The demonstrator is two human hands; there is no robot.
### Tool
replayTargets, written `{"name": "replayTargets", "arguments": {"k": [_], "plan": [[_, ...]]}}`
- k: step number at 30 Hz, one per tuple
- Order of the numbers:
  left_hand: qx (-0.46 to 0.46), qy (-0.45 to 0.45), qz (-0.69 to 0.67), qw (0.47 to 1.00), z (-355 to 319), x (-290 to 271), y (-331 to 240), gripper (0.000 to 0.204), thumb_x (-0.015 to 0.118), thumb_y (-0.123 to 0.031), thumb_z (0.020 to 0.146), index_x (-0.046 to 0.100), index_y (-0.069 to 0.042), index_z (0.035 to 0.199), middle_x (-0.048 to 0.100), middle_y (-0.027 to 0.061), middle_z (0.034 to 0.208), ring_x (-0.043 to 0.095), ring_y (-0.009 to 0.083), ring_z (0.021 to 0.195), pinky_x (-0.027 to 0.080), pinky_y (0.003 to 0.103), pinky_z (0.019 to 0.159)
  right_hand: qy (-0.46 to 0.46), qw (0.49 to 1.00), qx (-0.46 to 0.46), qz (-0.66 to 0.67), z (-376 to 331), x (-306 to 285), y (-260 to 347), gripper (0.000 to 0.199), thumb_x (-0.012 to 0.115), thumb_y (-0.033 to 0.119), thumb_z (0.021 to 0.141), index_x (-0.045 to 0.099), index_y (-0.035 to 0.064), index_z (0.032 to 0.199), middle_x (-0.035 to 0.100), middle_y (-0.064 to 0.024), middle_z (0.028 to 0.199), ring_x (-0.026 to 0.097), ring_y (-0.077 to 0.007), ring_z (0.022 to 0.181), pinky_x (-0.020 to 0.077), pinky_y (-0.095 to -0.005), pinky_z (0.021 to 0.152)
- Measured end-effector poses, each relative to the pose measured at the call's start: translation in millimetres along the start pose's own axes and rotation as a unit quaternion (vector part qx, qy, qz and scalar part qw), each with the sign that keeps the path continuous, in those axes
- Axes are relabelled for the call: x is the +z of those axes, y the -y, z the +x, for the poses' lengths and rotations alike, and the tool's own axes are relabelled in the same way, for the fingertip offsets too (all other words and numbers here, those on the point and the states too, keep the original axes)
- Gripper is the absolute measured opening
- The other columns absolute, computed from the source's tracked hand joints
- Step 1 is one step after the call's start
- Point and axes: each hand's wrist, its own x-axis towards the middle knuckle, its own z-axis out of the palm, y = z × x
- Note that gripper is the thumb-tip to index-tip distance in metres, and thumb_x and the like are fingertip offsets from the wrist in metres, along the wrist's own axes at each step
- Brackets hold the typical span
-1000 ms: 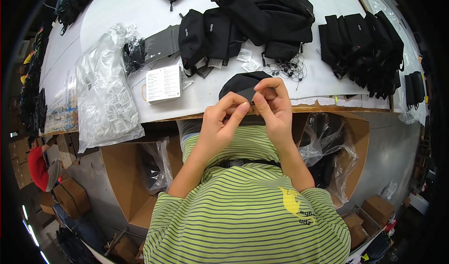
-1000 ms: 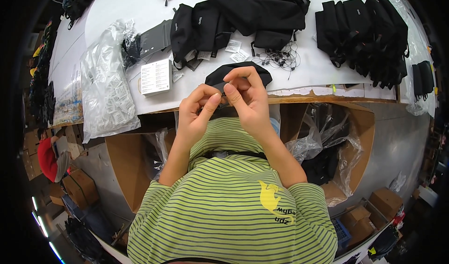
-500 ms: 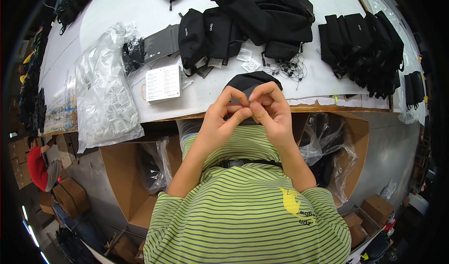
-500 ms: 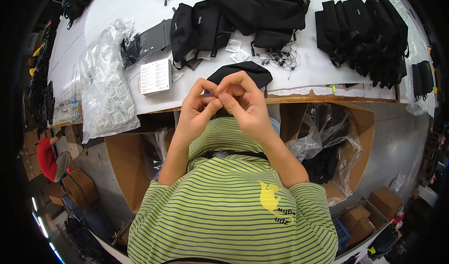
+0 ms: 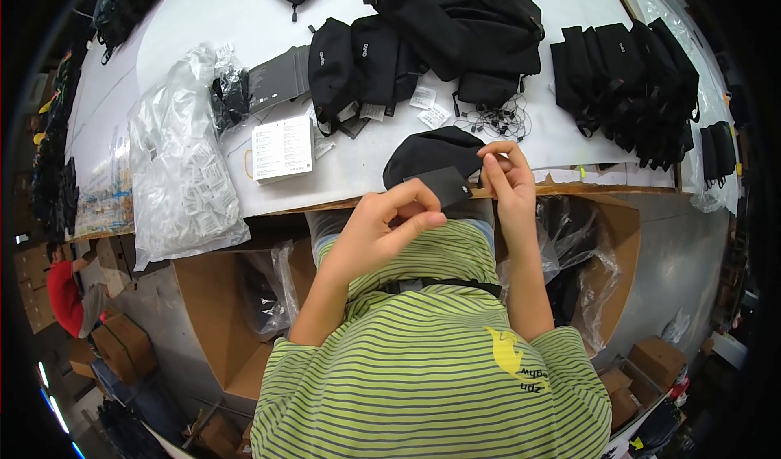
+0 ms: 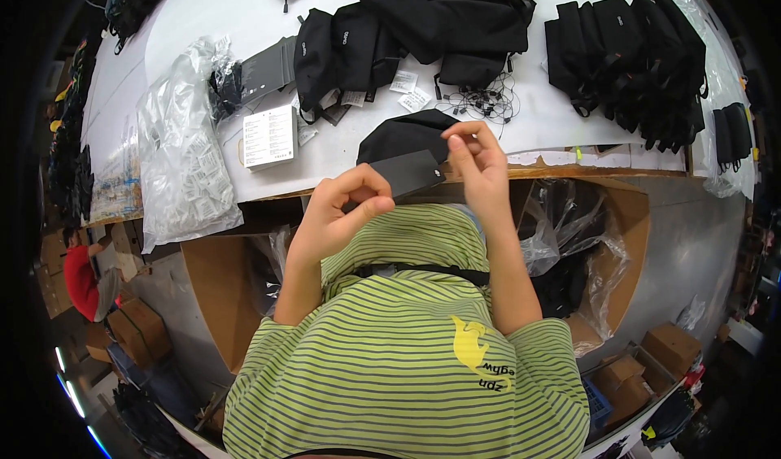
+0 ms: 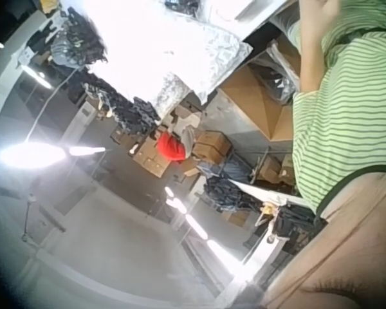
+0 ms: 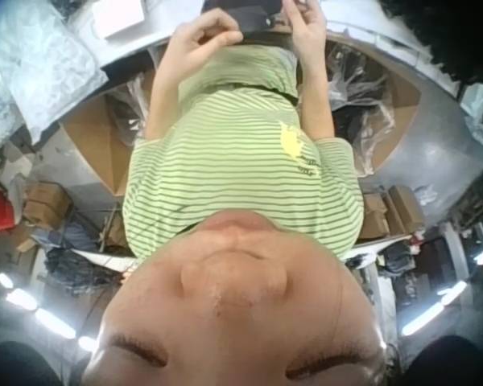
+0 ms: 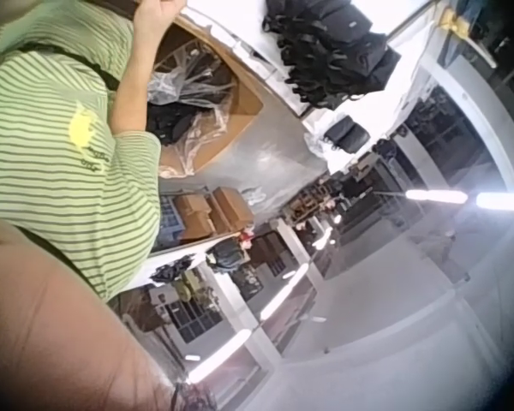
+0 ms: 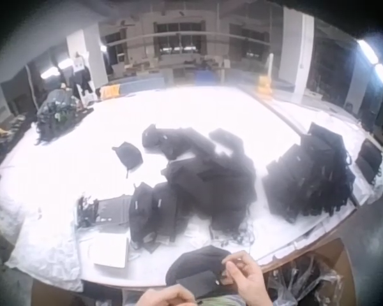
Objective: The recorder is seen placing silica gel packets and product tags into black protective cases and then organizing the cases.
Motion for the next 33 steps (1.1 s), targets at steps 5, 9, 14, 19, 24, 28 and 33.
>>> {"name": "replayTargets", "arguments": {"k": [5, 9, 14, 19, 24, 28, 33], "plan": [[0.049, 0.081, -0.009, 0.996, -1.6, 4.4, -5.5, 0.012, 0.067, -0.008, 0.084, 0.057, -0.001, 0.083, 0.058, 0.0008, 0.064, 0.051, 0.0042, 0.057, 0.037, 0.019, 0.053, 0.031, 0.97, 0.137, -0.197, -6.8, -44.8, -49.3, 0.023, 0.052, 0.025, 0.095, 0.06, 0.0034, 0.093, 0.055, 0.0033, 0.07, 0.045, -0.0025, 0.057, 0.0319, -0.0198, 0.05], [0.044, 0.157, -0.014, 0.987, 0.5, 10.8, -5.9, 0.011, 0.068, -0.008, 0.083, 0.06, -0.001, 0.082, 0.061, 0.0017, 0.065, 0.053, 0.0069, 0.056, 0.039, 0.02, 0.053, 0.036, 0.971, 0.237, 0.012, -12.4, -26.3, -50.6, 0.027, 0.05, 0.025, 0.096, 0.062, 0.001, 0.099, 0.057, 0.0032, 0.071, 0.049, -0.0025, 0.06, 0.0387, -0.0182, 0.054], [0.127, 0.184, 0.01, 0.975, 1.0, 14.1, -3.8, 0.012, 0.065, -0.015, 0.085, 0.06, -0.005, 0.087, 0.057, 0.0041, 0.074, 0.052, 0.0102, 0.064, 0.038, 0.024, 0.053, 0.006, 0.979, 0.201, 0.017, 4.7, -16.8, -44.6, 0.019, 0.052, 0.016, 0.093, 0.06, 0.0, 0.093, 0.055, 0.0024, 0.068, 0.049, -0.0026, 0.06, 0.0389, -0.0188, 0.054], [0.246, -0.064, 0.328, 0.91, 18.1, 0.9, -0.8, 0.034, 0.058, 0.008, 0.072, 0.061, -0.008, 0.102, 0.055, 0.0022, 0.121, 0.051, 0.0249, 0.1, 0.047, 0.034, 0.077, 0.091, 0.961, -0.039, -0.26, 21.4, -5.9, 26.5, 0.015, 0.059, 0.012, 0.087, 0.052, 0.001, 0.079, 0.054, -0.002, 0.062, 0.047, -0.008, 0.054, 0.037, -0.0228, 0.05], [0.298, -0.092, 0.469, 0.826, 15.1, -4.2, 7.1, 0.034, 0.061, 0.002, 0.068, 0.063, -0.014, 0.099, 0.053, -0.0001, 0.125, 0.049, 0.0219, 0.105, 0.039, 0.035, 0.087, 0.227, 0.924, -0.072, -0.298, 28.1, 8.3, 63.5, 0.017, 0.061, 0.009, 0.083, 0.05, -0.0012, 0.077, 0.047, -0.0015, 0.059, 0.042, -0.0076, 0.053, 0.0339, -0.0236, 0.048], [0.342, -0.127, 0.544, 0.755, 7.0, -13.7, 15.1, 0.024, 0.07, -0.008, 0.064, 0.064, -0.016, 0.086, 0.057, -0.001, 0.117, 0.047, 0.02, 0.109, 0.034, 0.033, 0.086, 0.301, 0.909, -0.08, -0.277, 32.7, 12.4, 69.3, 0.018, 0.059, 0.008, 0.082, 0.046, -0.0004, 0.073, 0.043, -0.0005, 0.055, 0.039, -0.0062, 0.051, 0.0322, -0.0235, 0.047], [0.363, -0.052, 0.546, 0.753, 4.5, -19.1, 12.1, 0.017, 0.062, -0.009, 0.068, 0.06, -0.01, 0.085, 0.063, 0.0008, 0.103, 0.054, 0.0185, 0.107, 0.041, 0.031, 0.088, 0.347, 0.897, -0.061, -0.267, 43.1, 18.9, 69.9, 0.019, 0.06, 0.008, 0.08, 0.045, 0.0006, 0.07, 0.04, 0.0, 0.053, 0.034, -0.0071, 0.05, 0.0297, -0.0238, 0.047]]}}
